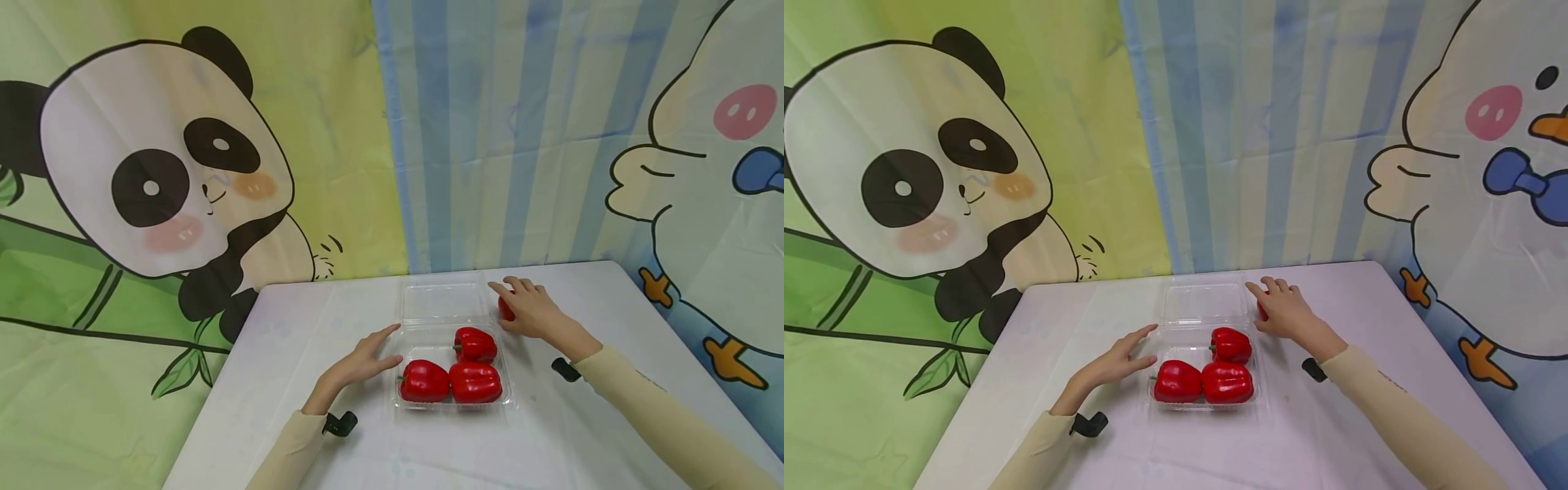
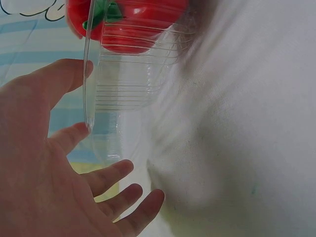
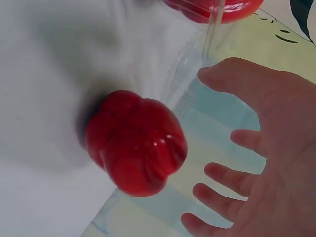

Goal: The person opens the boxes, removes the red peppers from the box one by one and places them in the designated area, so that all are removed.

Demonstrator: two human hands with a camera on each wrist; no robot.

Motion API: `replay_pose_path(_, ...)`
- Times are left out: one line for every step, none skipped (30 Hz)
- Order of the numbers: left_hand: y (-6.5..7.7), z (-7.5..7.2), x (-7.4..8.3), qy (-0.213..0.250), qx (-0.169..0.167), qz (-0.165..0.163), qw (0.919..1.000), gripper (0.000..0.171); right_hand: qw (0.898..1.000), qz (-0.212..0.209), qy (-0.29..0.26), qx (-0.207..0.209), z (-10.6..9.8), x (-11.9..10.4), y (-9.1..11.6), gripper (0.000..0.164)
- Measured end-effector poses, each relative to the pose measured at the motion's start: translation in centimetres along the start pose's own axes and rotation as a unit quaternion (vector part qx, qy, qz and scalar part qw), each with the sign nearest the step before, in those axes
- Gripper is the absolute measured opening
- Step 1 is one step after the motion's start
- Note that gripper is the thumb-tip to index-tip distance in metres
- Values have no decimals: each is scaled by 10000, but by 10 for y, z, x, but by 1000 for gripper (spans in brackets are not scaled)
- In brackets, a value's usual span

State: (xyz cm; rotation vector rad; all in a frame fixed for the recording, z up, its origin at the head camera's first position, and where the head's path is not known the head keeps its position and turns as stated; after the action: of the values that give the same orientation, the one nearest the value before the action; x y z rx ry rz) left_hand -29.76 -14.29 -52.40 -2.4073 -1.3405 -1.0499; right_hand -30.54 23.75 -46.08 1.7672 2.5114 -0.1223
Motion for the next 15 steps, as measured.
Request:
replay_pose_path(0, 0, 0, -5, -3, 4, 10000, 77, 10000, -56, -2, 23, -1, -2, 0, 84)
replay_pose_path(0, 0, 0, -3, -5, 9, 10000, 77, 9999, -109, -21, 42, -2, -4, 0, 84)
replay_pose_path(0, 0, 0, -7, -6, 14, 10000, 77, 9998, -172, -50, 62, -3, -5, 1, 84)
replay_pose_path(0, 0, 0, -4, -8, 11, 10000, 77, 9997, -238, -72, 82, -4, -7, 1, 83)
replay_pose_path(0, 0, 0, 3, -5, 5, 10000, 77, 9994, -301, -109, 89, -4, -8, 1, 84)
replay_pose_path(0, -1, 0, 7, -4, -3, 10000, 77, 9991, -383, -134, 111, -5, -10, 1, 83)
replay_pose_path(0, -1, 0, 5, -3, -17, 10000, 77, 9987, -468, -164, 129, -6, -11, 2, 83)
replay_pose_path(0, -1, 0, 2, -5, -30, 10000, 77, 9983, -533, -221, 117, -7, -13, 2, 82)
replay_pose_path(-1, -1, 0, -8, -5, -39, 10000, 77, 9979, -597, -250, 90, -7, -14, 2, 83)
replay_pose_path(-1, -1, 0, -9, -8, -53, 10000, 77, 9974, -663, -278, 61, -8, -16, 3, 83)
replay_pose_path(-1, 0, -1, -13, -13, -56, 10000, 77, 9968, -739, -300, 39, -9, -18, 3, 83)
replay_pose_path(-1, 0, -1, -18, -20, -57, 10000, 77, 9961, -819, -330, 17, -10, -20, 4, 83)
replay_pose_path(-1, 0, -1, -18, -23, -54, 10000, 78, 9953, -892, -364, 2, -11, -22, 4, 83)
replay_pose_path(-1, 0, -1, -8, -24, -46, 10000, 77, 9945, -971, -380, -5, -12, -24, 5, 83)
replay_pose_path(-1, 0, -1, 1, -23, -35, 10000, 77, 9936, -1059, -395, -6, -13, -26, 5, 83)
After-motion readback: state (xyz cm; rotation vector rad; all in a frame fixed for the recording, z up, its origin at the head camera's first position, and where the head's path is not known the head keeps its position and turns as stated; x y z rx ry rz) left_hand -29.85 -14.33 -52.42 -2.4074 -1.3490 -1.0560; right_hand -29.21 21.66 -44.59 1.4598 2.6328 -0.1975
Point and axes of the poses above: each hand's wrist, its own y-axis away from the middle knuckle, its own z-axis out of the palm, x = y × z, the point moved 1 cm from there along -y, towards the middle knuckle, and after that the axes turned 5 degrees about -x, right-handed, at the moved point
